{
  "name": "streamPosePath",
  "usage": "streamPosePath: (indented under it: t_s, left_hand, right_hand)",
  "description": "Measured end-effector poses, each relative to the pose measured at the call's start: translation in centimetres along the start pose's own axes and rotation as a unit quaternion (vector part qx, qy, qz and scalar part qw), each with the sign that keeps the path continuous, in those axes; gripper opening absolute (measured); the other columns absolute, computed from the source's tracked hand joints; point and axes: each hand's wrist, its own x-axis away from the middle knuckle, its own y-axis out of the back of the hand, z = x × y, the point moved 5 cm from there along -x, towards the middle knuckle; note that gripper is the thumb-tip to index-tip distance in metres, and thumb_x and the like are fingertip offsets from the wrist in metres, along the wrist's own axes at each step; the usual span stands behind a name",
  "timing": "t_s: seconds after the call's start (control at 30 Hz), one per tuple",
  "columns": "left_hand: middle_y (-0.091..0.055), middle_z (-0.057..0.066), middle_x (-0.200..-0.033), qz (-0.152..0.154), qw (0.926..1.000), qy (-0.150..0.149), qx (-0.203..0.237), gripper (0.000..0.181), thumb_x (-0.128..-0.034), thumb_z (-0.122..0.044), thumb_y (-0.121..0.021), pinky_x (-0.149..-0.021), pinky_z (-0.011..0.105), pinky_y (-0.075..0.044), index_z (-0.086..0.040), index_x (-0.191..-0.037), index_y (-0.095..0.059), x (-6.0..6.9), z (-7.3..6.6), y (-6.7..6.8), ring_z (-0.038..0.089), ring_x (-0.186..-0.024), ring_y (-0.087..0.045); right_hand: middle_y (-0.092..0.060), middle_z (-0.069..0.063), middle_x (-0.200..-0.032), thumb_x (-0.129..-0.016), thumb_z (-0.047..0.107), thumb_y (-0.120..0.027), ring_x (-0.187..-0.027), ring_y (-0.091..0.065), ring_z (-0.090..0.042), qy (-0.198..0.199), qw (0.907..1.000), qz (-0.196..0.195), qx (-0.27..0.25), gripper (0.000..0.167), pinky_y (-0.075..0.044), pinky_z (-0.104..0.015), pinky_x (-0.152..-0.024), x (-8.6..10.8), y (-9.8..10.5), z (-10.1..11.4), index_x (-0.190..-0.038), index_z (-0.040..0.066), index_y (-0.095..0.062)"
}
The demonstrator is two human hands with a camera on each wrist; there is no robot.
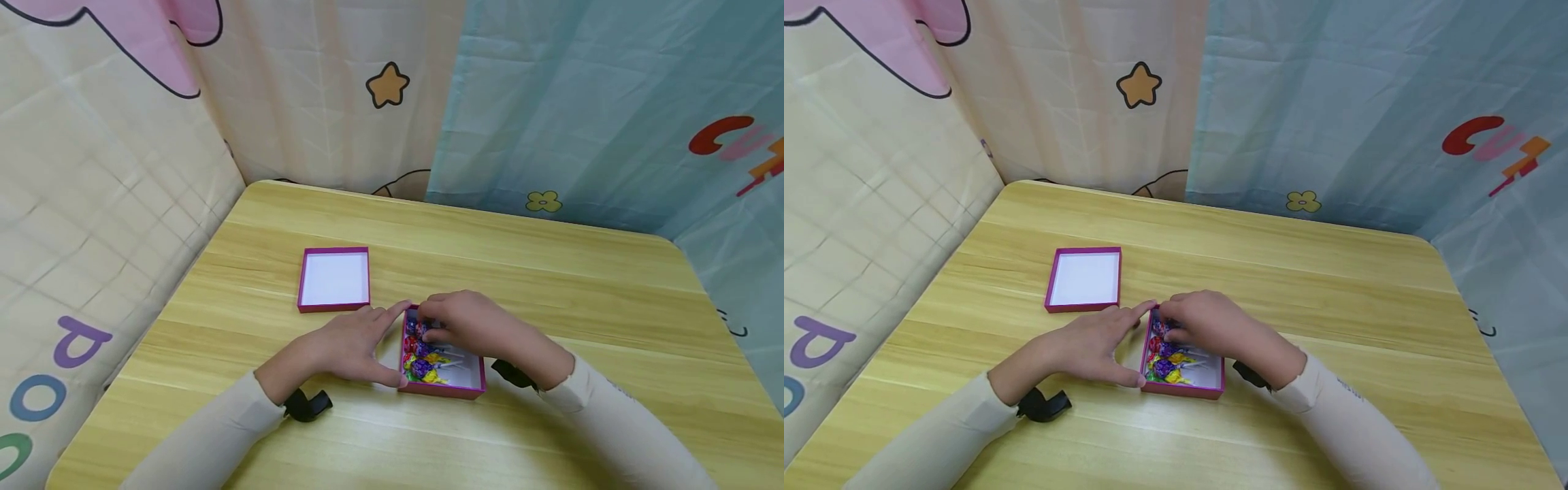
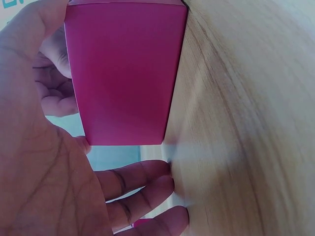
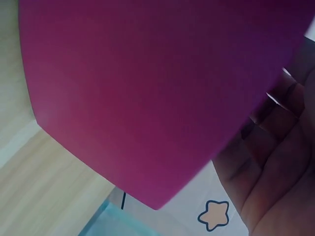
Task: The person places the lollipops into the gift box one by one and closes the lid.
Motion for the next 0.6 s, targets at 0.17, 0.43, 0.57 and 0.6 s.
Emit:
streamPosePath:
  t_s: [0.17, 0.43, 0.57, 0.6]
  left_hand:
    - [-0.042, 0.003, -0.152, -0.001, 1.0000, 0.000, 0.004, 0.115, -0.0714, -0.085, -0.057, -0.103, 0.045, -0.041, -0.033, -0.160, -0.006, 0.0, 0.0, 0.0, 0.022, -0.134, -0.042]
    - [-0.043, 0.003, -0.151, -0.003, 1.0000, -0.002, 0.000, 0.115, -0.0714, -0.085, -0.057, -0.102, 0.044, -0.042, -0.033, -0.160, -0.005, 0.0, 0.0, -0.1, 0.022, -0.133, -0.042]
    - [-0.042, 0.003, -0.152, -0.003, 1.0000, -0.001, -0.003, 0.115, -0.0714, -0.085, -0.056, -0.104, 0.045, -0.040, -0.034, -0.160, -0.004, 0.0, 0.1, -0.1, 0.023, -0.135, -0.041]
    - [-0.042, 0.003, -0.152, -0.003, 1.0000, -0.002, -0.003, 0.115, -0.0716, -0.085, -0.056, -0.104, 0.046, -0.040, -0.034, -0.160, -0.004, 0.0, 0.1, -0.1, 0.024, -0.135, -0.041]
  right_hand:
    - [-0.066, 0.007, -0.096, -0.092, 0.030, -0.073, -0.078, -0.057, -0.007, -0.009, 0.9999, -0.001, 0.007, 0.020, -0.052, -0.031, -0.077, -0.1, -0.4, -0.1, -0.106, 0.017, -0.069]
    - [-0.066, 0.008, -0.087, -0.093, 0.027, -0.072, -0.071, -0.055, -0.007, -0.020, 0.9997, 0.006, 0.008, 0.018, -0.050, -0.029, -0.070, -0.3, -0.8, -0.2, -0.104, 0.014, -0.069]
    - [-0.066, 0.008, -0.085, -0.093, 0.026, -0.071, -0.070, -0.055, -0.007, -0.026, 0.9996, 0.009, 0.008, 0.018, -0.050, -0.030, -0.071, -0.4, -1.0, -0.3, -0.106, 0.013, -0.070]
    - [-0.066, 0.009, -0.084, -0.094, 0.025, -0.071, -0.070, -0.055, -0.007, -0.028, 0.9996, 0.009, 0.007, 0.017, -0.050, -0.030, -0.071, -0.4, -1.1, -0.3, -0.106, 0.013, -0.070]
